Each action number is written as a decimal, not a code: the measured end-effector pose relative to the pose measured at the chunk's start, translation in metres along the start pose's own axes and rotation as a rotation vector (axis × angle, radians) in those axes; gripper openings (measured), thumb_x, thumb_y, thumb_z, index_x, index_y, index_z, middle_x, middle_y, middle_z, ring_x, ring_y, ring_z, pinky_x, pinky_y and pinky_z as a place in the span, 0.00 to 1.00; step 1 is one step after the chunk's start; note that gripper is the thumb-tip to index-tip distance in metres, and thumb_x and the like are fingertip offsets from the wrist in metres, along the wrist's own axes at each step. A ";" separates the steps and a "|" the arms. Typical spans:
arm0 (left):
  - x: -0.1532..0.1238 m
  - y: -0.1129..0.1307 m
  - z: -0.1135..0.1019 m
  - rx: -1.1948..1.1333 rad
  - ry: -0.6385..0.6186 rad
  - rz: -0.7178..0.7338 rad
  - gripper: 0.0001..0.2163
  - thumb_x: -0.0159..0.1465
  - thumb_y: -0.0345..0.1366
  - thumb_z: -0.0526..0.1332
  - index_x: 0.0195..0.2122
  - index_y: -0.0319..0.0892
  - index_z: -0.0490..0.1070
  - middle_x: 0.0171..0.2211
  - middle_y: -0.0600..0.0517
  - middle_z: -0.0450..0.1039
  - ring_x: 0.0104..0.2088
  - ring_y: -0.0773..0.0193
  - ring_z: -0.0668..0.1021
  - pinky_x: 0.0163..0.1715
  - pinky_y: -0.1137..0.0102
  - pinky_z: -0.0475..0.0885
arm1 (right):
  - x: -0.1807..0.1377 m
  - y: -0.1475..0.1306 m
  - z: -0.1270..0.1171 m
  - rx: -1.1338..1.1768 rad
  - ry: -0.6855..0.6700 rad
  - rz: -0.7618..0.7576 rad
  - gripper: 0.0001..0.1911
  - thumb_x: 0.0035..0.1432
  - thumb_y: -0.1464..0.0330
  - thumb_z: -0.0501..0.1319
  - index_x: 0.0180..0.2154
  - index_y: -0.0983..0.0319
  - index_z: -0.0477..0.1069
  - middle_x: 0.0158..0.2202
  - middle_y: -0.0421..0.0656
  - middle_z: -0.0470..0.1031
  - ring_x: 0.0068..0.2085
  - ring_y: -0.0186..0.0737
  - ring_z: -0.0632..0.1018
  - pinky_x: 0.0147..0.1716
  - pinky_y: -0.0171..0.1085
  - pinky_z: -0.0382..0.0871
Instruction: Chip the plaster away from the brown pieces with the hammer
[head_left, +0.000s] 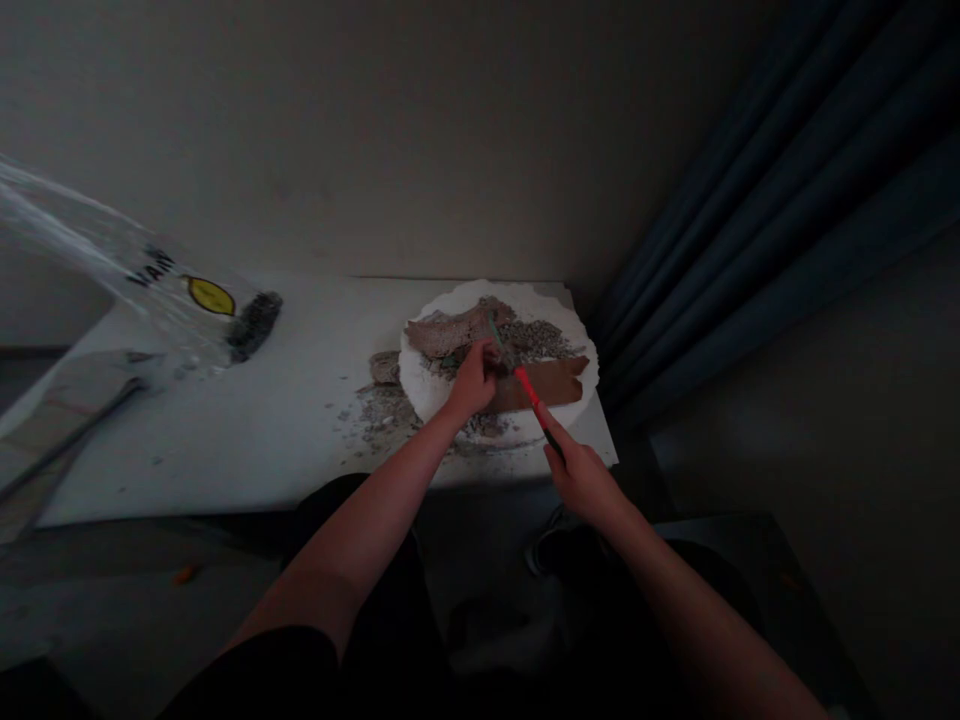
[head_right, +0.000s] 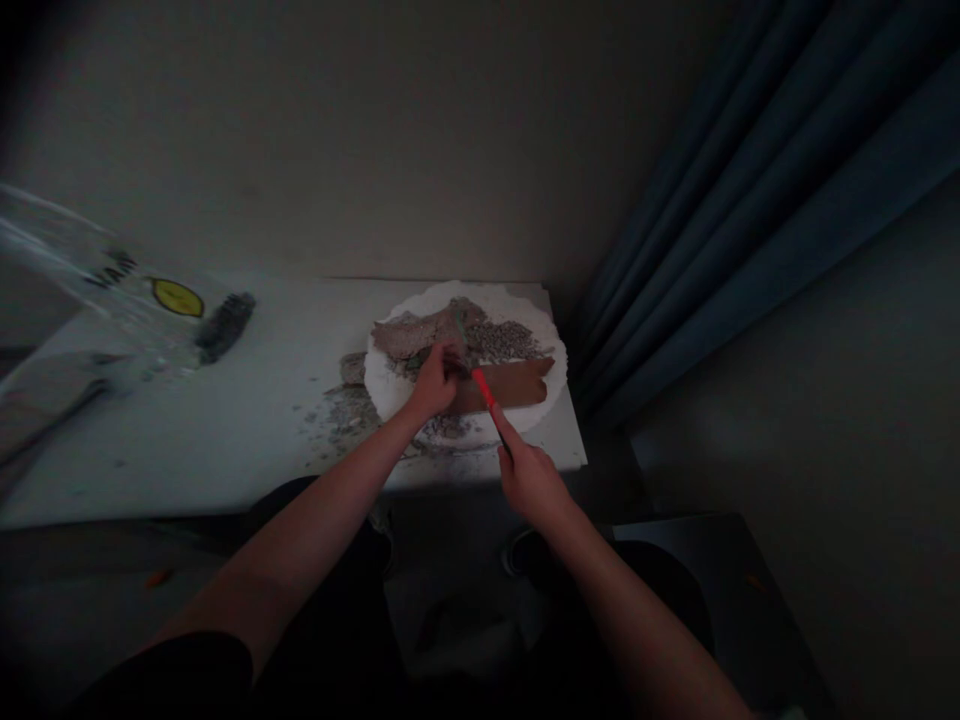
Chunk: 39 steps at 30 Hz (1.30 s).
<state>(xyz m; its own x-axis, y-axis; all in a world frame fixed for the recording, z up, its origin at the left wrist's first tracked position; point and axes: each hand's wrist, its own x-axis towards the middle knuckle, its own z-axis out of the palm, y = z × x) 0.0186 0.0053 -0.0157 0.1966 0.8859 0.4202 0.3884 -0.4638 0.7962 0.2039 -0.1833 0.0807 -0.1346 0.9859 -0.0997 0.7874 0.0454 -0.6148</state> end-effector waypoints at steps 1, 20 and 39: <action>0.000 0.001 0.000 -0.011 0.003 -0.007 0.28 0.55 0.21 0.54 0.58 0.39 0.61 0.46 0.45 0.75 0.43 0.58 0.78 0.49 0.61 0.74 | -0.001 0.000 0.001 0.007 -0.016 0.001 0.35 0.69 0.68 0.49 0.74 0.53 0.45 0.37 0.47 0.82 0.35 0.48 0.80 0.37 0.41 0.68; 0.008 0.005 -0.005 -0.082 0.157 -0.056 0.24 0.54 0.20 0.51 0.52 0.41 0.63 0.42 0.46 0.75 0.42 0.59 0.79 0.48 0.59 0.76 | 0.006 0.000 0.005 -0.090 -0.048 -0.015 0.35 0.69 0.67 0.49 0.74 0.52 0.44 0.36 0.47 0.82 0.36 0.50 0.81 0.37 0.41 0.69; -0.041 -0.030 -0.161 0.699 -0.030 -0.643 0.05 0.63 0.35 0.60 0.38 0.40 0.70 0.36 0.43 0.77 0.38 0.52 0.79 0.39 0.61 0.70 | -0.004 0.004 0.004 -0.129 -0.006 -0.006 0.35 0.70 0.67 0.48 0.74 0.54 0.43 0.36 0.47 0.82 0.38 0.53 0.82 0.37 0.42 0.69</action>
<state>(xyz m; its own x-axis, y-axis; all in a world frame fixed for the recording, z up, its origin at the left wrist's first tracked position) -0.1462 -0.0180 0.0138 -0.2229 0.9745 -0.0273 0.8793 0.2130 0.4260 0.2056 -0.1874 0.0754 -0.1427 0.9846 -0.1013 0.8573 0.0718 -0.5097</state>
